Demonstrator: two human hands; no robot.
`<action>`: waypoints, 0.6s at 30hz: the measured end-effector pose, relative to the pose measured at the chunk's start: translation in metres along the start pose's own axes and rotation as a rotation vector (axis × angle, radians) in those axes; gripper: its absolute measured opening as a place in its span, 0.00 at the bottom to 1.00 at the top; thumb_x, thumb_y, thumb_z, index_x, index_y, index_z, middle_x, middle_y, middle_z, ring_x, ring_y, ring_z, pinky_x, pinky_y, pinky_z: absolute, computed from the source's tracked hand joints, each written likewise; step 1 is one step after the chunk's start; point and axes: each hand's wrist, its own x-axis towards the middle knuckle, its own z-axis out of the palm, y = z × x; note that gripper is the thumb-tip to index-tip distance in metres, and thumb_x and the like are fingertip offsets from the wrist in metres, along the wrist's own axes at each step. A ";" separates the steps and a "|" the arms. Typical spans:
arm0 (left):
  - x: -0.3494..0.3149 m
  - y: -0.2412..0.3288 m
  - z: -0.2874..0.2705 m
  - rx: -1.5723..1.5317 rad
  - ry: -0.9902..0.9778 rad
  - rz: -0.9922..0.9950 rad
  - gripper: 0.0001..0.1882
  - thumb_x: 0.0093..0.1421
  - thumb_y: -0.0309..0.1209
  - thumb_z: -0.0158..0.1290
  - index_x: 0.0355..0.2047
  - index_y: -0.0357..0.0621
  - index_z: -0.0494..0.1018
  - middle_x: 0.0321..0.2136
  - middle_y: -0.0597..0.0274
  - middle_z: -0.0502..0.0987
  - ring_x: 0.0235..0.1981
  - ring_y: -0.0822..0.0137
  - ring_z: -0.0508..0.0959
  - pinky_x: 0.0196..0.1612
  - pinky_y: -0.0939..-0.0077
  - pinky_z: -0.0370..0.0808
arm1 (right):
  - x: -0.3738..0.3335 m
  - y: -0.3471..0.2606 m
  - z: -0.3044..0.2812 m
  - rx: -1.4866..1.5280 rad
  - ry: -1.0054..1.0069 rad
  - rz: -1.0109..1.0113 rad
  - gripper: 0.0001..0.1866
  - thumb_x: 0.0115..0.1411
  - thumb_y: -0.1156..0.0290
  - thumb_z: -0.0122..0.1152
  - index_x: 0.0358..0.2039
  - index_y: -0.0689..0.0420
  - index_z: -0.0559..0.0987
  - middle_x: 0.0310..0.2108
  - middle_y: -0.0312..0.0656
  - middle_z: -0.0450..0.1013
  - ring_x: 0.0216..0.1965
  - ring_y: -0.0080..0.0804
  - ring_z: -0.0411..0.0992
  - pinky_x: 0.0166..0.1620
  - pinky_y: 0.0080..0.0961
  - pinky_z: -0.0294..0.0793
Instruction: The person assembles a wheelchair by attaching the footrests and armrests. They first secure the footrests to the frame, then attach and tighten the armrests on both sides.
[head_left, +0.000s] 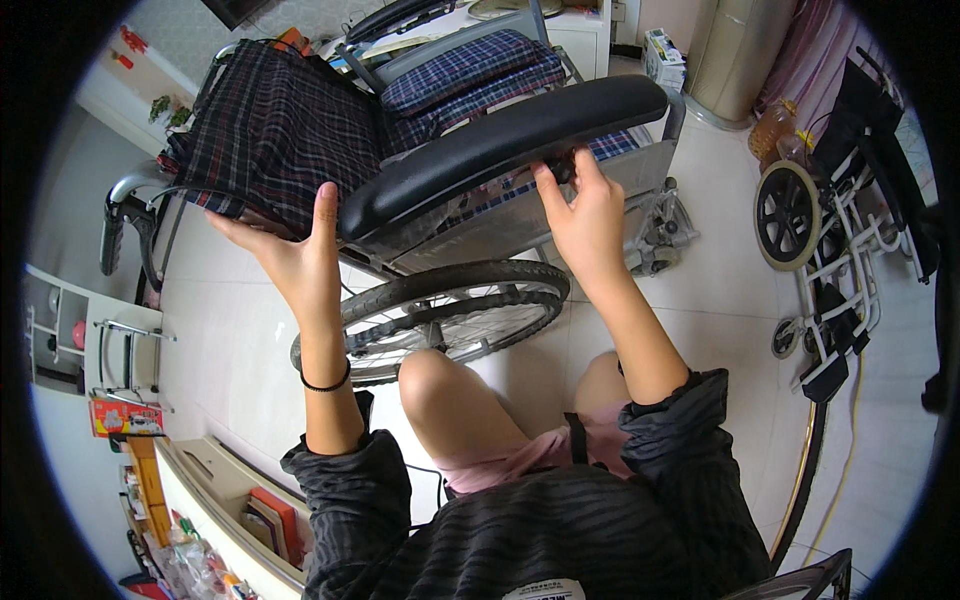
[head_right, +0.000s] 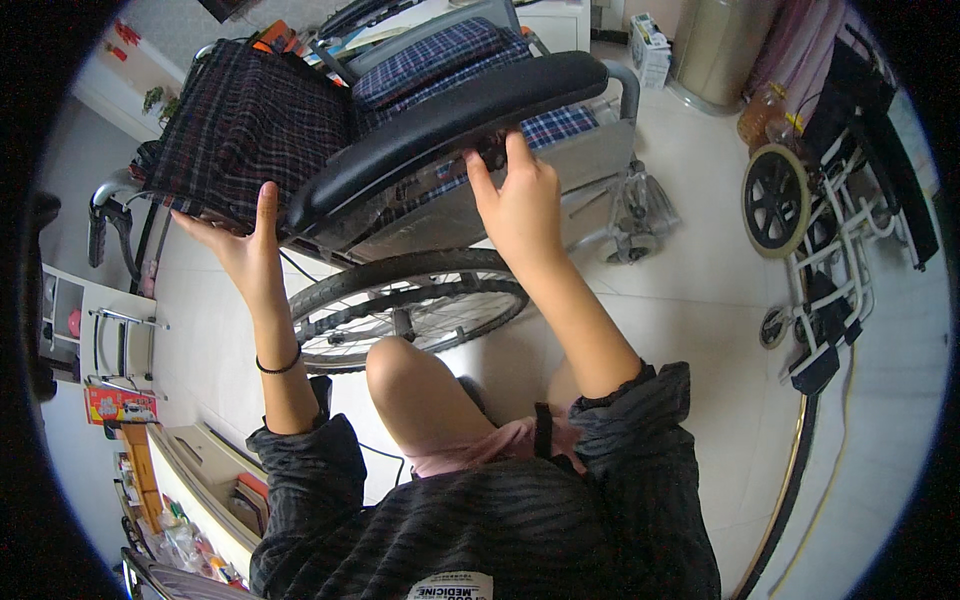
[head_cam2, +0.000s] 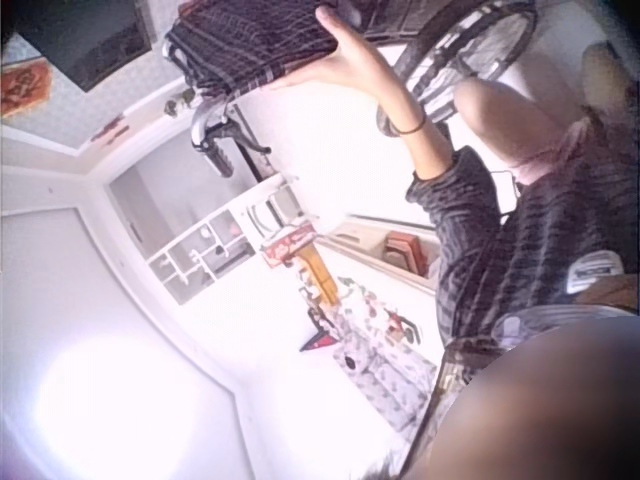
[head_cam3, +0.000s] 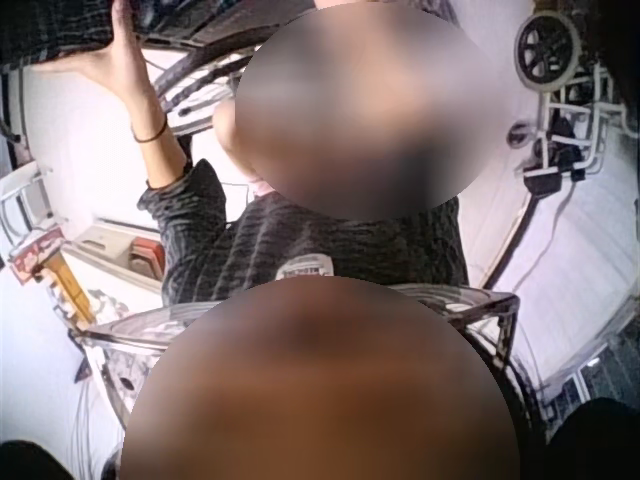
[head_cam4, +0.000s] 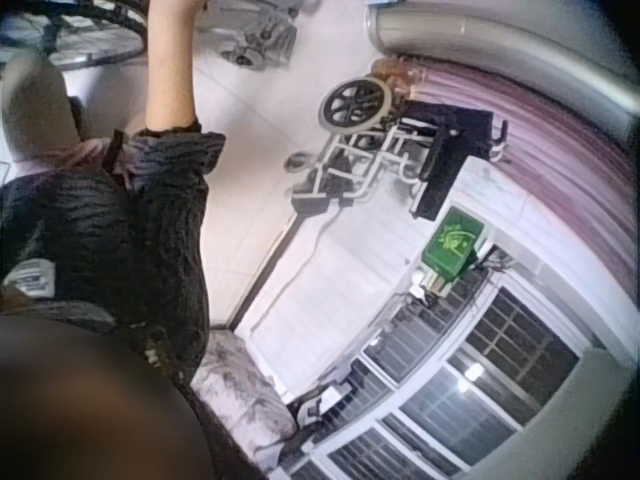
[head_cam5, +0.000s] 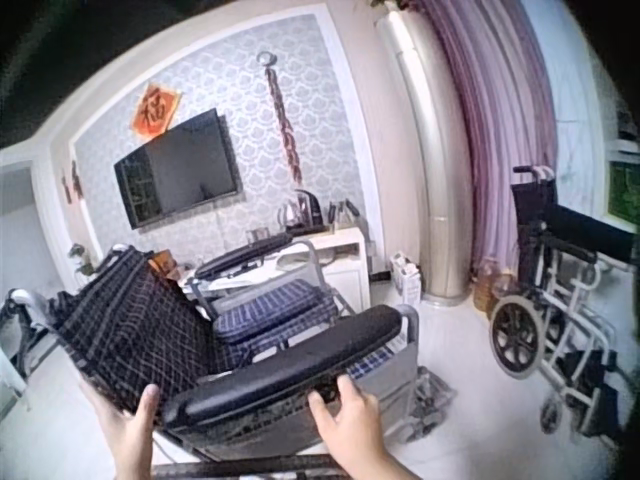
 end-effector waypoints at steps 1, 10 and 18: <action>0.002 0.000 -0.002 0.142 0.048 -0.029 0.57 0.52 0.33 0.67 0.65 0.24 0.36 0.63 0.39 0.52 0.65 0.55 0.54 0.67 0.64 0.49 | -0.001 -0.002 -0.002 -0.045 0.009 -0.008 0.17 0.58 0.63 0.62 0.40 0.63 0.74 0.27 0.54 0.77 0.30 0.54 0.76 0.32 0.42 0.74; 0.030 -0.030 -0.014 -0.108 0.065 -0.120 0.34 0.58 0.27 0.61 0.60 0.33 0.55 0.49 0.56 0.70 0.45 0.69 0.72 0.50 0.80 0.68 | -0.001 -0.011 -0.017 -0.461 -0.143 0.014 0.21 0.63 0.53 0.55 0.31 0.62 0.71 0.19 0.54 0.74 0.23 0.55 0.75 0.28 0.45 0.74; 0.002 0.010 -0.008 0.461 0.329 0.279 0.33 0.56 0.30 0.59 0.58 0.36 0.56 0.47 0.52 0.69 0.52 0.60 0.67 0.55 0.65 0.61 | -0.005 -0.012 -0.017 -0.455 -0.169 0.116 0.22 0.64 0.53 0.54 0.30 0.64 0.71 0.20 0.55 0.74 0.24 0.58 0.74 0.29 0.48 0.73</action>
